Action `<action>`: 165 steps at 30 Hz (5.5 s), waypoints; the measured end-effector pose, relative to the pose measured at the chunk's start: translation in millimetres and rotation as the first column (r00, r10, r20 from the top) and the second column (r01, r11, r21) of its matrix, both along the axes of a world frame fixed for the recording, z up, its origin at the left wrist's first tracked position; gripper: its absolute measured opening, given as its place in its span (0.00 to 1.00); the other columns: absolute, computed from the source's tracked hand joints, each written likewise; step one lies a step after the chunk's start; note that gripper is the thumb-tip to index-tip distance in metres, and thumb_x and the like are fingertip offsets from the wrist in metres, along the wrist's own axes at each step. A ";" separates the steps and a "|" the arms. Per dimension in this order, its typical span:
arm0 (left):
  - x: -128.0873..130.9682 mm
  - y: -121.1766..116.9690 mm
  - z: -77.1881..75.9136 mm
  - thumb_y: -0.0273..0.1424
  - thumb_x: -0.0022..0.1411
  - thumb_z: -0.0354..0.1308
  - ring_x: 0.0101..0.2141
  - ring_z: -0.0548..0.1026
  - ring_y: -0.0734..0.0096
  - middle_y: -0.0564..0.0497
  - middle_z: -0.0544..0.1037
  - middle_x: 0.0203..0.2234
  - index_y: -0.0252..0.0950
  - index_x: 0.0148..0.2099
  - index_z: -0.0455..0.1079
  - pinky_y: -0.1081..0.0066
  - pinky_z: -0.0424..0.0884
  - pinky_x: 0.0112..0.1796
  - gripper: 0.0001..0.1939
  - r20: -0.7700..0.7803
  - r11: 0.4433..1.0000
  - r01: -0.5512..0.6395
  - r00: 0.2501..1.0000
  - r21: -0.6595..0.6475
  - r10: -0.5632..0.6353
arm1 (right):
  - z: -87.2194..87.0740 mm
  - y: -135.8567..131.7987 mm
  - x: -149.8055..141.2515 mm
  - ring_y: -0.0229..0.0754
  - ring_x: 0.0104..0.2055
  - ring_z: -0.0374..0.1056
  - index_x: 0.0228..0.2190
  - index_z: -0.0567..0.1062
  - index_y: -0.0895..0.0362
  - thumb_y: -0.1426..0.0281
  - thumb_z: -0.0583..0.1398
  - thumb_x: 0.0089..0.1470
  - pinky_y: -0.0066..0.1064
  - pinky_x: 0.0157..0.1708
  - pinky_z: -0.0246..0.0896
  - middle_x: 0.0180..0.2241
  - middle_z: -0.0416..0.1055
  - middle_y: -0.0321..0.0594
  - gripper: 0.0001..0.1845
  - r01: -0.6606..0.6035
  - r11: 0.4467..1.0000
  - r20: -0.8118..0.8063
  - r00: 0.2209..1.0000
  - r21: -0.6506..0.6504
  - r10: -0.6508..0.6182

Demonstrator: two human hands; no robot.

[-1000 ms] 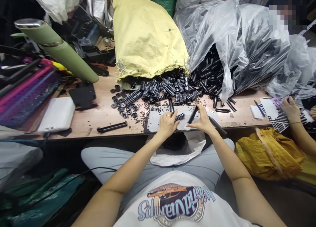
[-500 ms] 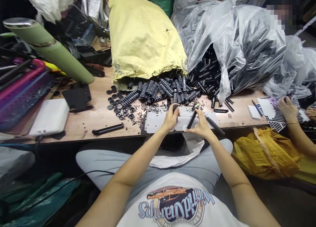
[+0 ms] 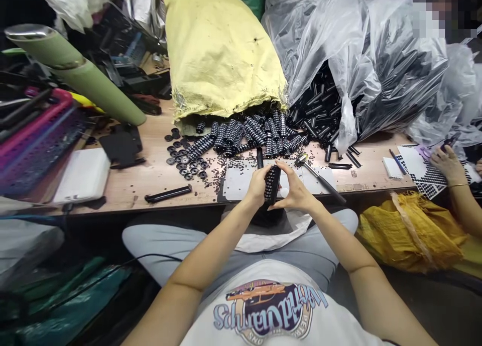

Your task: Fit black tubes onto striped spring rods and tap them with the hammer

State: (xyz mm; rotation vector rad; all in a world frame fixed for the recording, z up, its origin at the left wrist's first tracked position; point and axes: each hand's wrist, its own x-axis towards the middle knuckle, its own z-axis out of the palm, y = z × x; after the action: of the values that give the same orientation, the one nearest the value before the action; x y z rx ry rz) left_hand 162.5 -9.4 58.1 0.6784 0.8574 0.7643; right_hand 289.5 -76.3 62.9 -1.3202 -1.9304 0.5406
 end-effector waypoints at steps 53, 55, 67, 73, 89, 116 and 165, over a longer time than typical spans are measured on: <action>9.8 -19.0 -64.9 0.33 0.66 0.44 0.65 0.51 0.51 0.31 0.57 0.63 0.20 0.66 0.52 0.52 0.47 0.63 0.30 -0.786 0.011 0.853 0.475 0.521 0.395 | 19.1 -46.6 -30.6 0.44 0.27 0.70 0.39 0.69 0.55 0.58 0.42 0.66 0.30 0.29 0.56 0.29 0.74 0.44 0.21 0.514 0.799 0.479 0.812 -0.313 -0.335; 10.3 -13.9 -63.6 0.31 0.66 0.45 0.64 0.55 0.51 0.31 0.60 0.62 0.22 0.65 0.54 0.53 0.52 0.61 0.28 -0.782 0.021 0.840 0.495 0.542 0.378 | 10.3 -43.6 -36.7 0.45 0.27 0.70 0.40 0.69 0.56 0.60 0.45 0.66 0.30 0.29 0.54 0.30 0.75 0.45 0.18 0.482 0.786 0.563 0.798 -0.387 -0.212; 7.8 27.0 -12.3 0.29 0.64 0.49 0.45 0.70 0.48 0.30 0.74 0.40 0.25 0.42 0.73 0.61 0.69 0.40 0.15 -0.867 0.568 0.663 0.295 0.488 0.400 | -8.6 -32.8 72.5 0.52 0.39 0.70 0.40 0.71 0.61 0.61 0.48 0.65 0.37 0.37 0.59 0.37 0.74 0.54 0.18 0.834 0.535 0.705 0.460 -0.134 -0.541; -14.0 34.9 -15.6 0.30 0.55 0.56 0.28 0.73 0.63 0.46 0.74 0.22 0.33 0.25 0.72 0.71 0.65 0.31 0.10 -0.760 0.734 0.426 0.622 0.529 0.187 | -21.1 -16.4 39.6 0.55 0.63 0.53 0.57 0.60 0.58 0.55 0.64 0.49 0.50 0.60 0.52 0.58 0.59 0.55 0.40 0.490 0.872 0.272 0.839 -0.003 -0.471; -35.3 91.2 -31.0 0.19 0.61 0.37 0.48 0.64 0.46 0.28 0.69 0.46 0.25 0.43 0.72 0.55 0.64 0.44 0.21 -0.845 0.656 0.619 0.022 0.432 0.535 | -39.9 -13.6 25.3 0.60 0.64 0.50 0.60 0.56 0.56 0.54 0.69 0.38 0.57 0.61 0.48 0.59 0.55 0.54 0.51 0.466 0.863 0.262 0.873 -0.196 -0.412; -30.1 68.6 -77.4 0.46 0.63 0.55 0.33 0.75 0.72 0.47 0.70 0.42 0.46 0.67 0.47 0.67 0.72 0.40 0.35 -0.171 0.629 0.008 0.965 0.777 0.199 | -43.1 14.2 24.5 0.59 0.64 0.50 0.60 0.59 0.59 0.54 0.67 0.41 0.53 0.60 0.50 0.63 0.54 0.55 0.49 0.528 0.818 0.403 0.816 -0.228 -0.415; -45.8 21.0 -49.8 0.43 0.64 0.53 0.38 0.76 0.65 0.46 0.77 0.37 0.38 0.53 0.70 0.65 0.71 0.44 0.20 -0.281 0.564 -0.009 0.861 0.826 0.425 | -6.8 64.3 -37.8 0.44 0.53 0.68 0.48 0.73 0.54 0.73 0.51 0.59 0.41 0.56 0.62 0.49 0.73 0.43 0.18 0.169 0.980 0.169 0.968 0.101 -0.184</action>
State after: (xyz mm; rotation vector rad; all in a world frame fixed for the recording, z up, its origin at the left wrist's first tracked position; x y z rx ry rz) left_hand 116.6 11.6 8.3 1.6575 1.0203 1.2903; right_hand 251.7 -12.0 56.1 -1.5101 -1.9287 0.2560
